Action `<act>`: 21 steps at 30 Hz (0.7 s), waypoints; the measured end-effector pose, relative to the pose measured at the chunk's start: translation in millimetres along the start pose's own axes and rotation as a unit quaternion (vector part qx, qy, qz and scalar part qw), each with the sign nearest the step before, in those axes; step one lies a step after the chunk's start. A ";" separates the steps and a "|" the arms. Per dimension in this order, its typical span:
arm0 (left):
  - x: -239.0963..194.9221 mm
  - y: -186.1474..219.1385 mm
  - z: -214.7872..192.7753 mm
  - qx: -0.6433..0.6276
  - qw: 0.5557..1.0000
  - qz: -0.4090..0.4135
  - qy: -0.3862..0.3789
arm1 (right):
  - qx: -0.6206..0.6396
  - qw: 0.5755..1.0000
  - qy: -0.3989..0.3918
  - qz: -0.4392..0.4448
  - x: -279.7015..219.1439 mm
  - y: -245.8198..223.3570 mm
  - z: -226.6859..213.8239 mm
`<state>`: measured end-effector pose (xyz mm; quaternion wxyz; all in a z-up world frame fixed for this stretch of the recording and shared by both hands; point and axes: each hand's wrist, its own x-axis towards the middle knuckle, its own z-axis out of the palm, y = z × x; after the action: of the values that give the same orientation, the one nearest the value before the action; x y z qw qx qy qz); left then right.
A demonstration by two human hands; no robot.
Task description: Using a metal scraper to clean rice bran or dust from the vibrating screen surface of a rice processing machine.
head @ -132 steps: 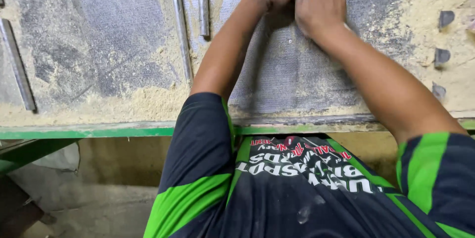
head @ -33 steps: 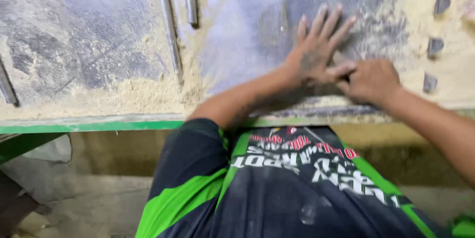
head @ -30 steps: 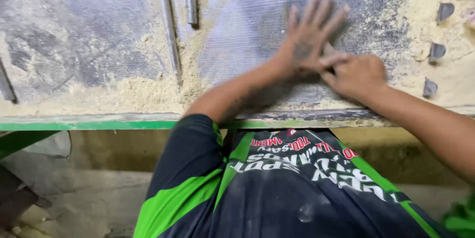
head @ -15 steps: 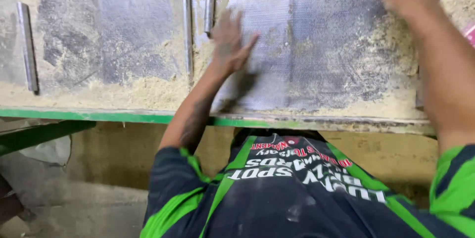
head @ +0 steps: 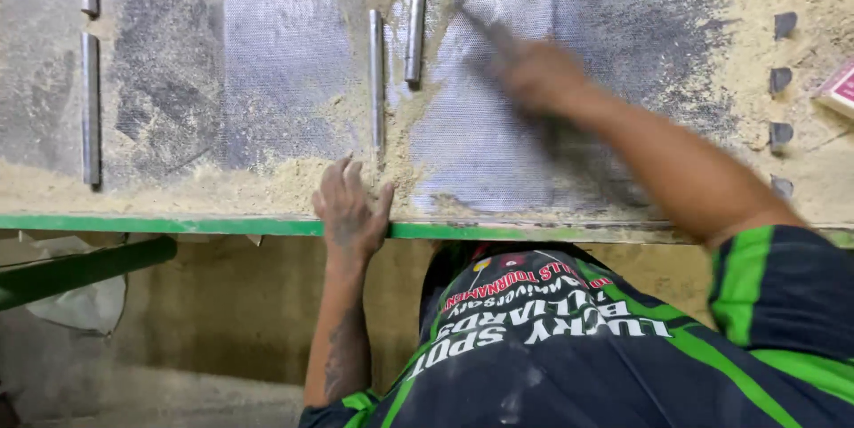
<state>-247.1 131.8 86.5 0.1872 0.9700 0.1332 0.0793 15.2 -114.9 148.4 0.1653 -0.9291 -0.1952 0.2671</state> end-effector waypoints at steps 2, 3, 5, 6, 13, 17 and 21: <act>-7.6 -16.7 2.4 -0.029 0.999 0.003 0.030 | -0.049 0.986 0.155 -0.029 41.0 95.5 -29.8; -8.5 -25.5 3.6 -0.053 0.997 0.007 0.060 | -0.092 0.946 0.305 -0.061 54.0 143.6 -49.5; -2.9 -21.2 1.2 -0.080 0.994 0.008 0.067 | -0.069 0.949 0.307 0.037 70.2 180.9 -68.7; -2.9 -18.9 0.8 -0.107 0.992 0.008 0.068 | -0.044 0.943 0.300 0.138 75.3 202.1 -74.6; -4.9 -28.0 7.6 -0.131 0.990 0.001 0.053 | -0.089 0.991 0.074 0.073 52.3 31.2 43.6; 3.2 -23.5 -0.3 -0.136 0.990 0.004 0.027 | -0.186 0.980 0.065 -0.009 53.2 8.0 -1.2; -0.4 -27.1 -1.8 -0.138 0.990 0.004 -0.022 | -0.204 0.948 0.244 0.005 126.5 82.4 -53.4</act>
<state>-254.0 156.6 77.7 0.3216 0.9369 0.1132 0.0768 166.6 -140.3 102.7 0.0130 -0.9807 -0.1949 -0.0126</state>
